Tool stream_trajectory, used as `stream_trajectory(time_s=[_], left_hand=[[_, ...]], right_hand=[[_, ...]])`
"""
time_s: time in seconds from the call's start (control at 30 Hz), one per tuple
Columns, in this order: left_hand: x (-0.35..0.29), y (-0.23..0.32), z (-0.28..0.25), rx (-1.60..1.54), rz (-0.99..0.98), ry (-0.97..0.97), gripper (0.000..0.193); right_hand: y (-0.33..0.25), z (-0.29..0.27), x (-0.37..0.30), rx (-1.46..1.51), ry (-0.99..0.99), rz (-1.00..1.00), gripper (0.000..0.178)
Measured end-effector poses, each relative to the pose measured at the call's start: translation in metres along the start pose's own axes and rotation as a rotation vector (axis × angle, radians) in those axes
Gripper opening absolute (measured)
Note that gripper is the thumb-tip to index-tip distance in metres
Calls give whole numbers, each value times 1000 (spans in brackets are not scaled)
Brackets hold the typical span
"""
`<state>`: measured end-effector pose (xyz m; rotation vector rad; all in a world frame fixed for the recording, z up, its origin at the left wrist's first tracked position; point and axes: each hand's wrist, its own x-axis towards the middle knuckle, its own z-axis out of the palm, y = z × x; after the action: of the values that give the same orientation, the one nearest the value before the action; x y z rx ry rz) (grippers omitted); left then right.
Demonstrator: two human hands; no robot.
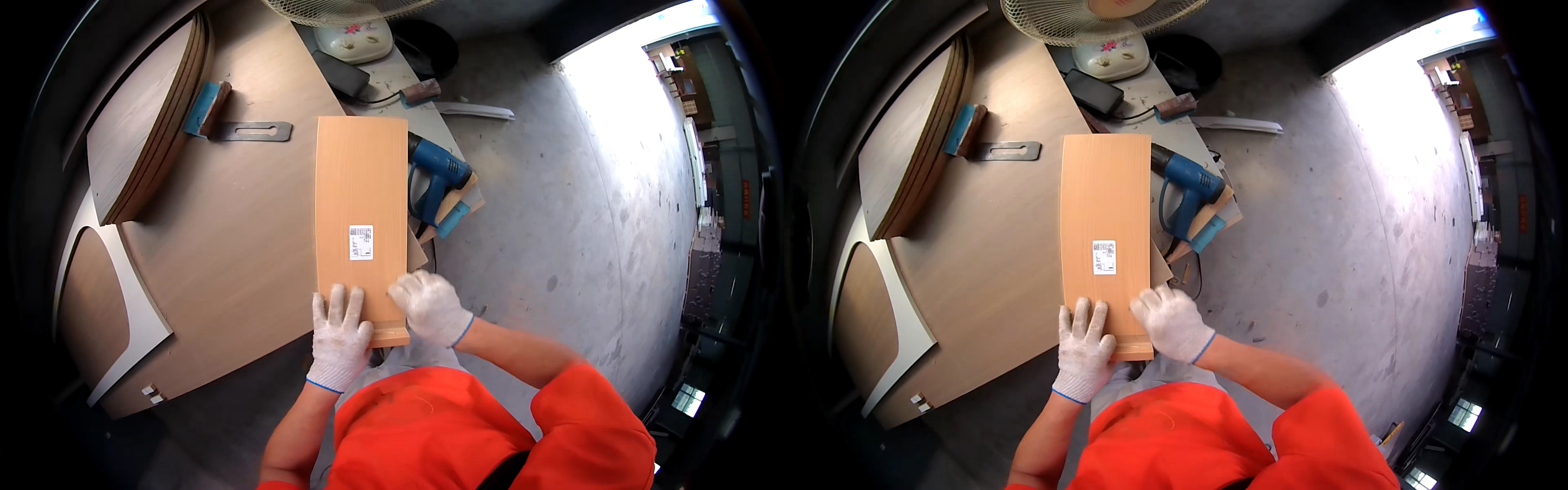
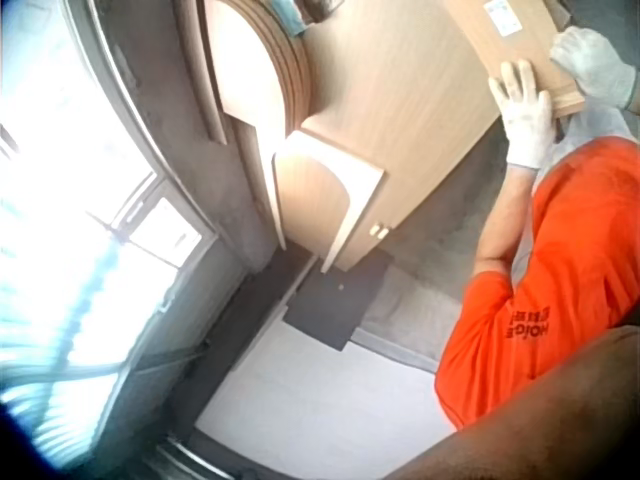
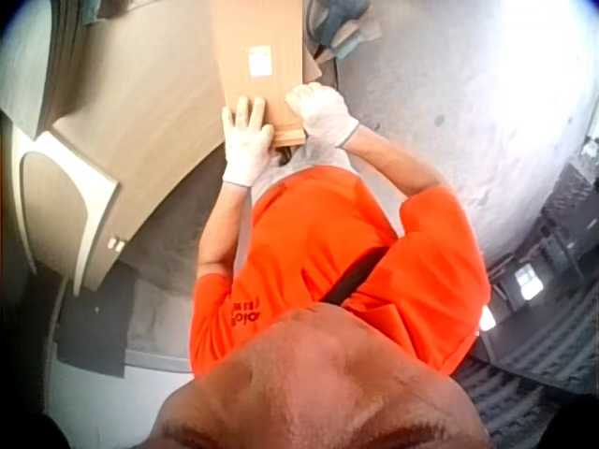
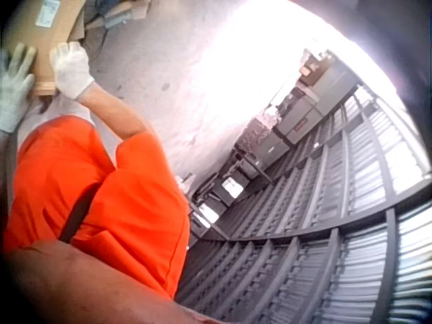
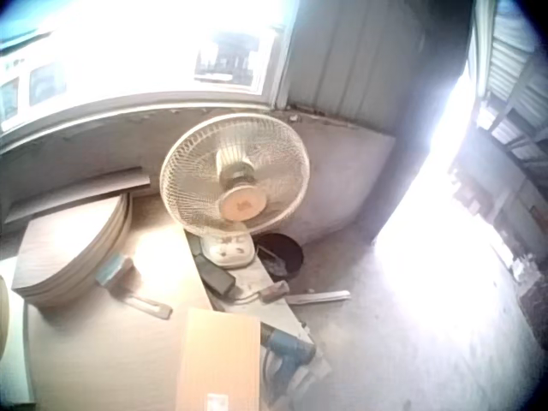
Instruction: The person uses a heat gun to warm a rectangular wooden board, then smooths the surface with a scraper and sanding block. They trim the edges with a utility knife and sand the corners. Finally, the person carries the finished board across the workshop and places it on a stack of similar boards.
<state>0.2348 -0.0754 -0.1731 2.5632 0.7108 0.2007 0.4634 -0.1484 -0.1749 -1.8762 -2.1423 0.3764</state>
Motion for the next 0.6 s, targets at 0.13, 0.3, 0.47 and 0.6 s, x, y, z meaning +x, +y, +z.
stream_trajectory(time_s=[0.13, 0.3, 0.47, 0.6], left_hand=[[-1, 0, 0, 15, -15, -20, 30], [4, 6, -2, 34, -20, -46, 27], [3, 11, 7, 59, -85, -19, 32], [3, 14, 10, 59, -93, -17, 34]], right_hand=[[40, -13, 43, -22, 184, 15, 19], [163, -19, 178, -231, 510, 166, 15], [89, 0, 89, -83, 232, -19, 21], [7, 8, -29, 97, 98, -97, 23]])
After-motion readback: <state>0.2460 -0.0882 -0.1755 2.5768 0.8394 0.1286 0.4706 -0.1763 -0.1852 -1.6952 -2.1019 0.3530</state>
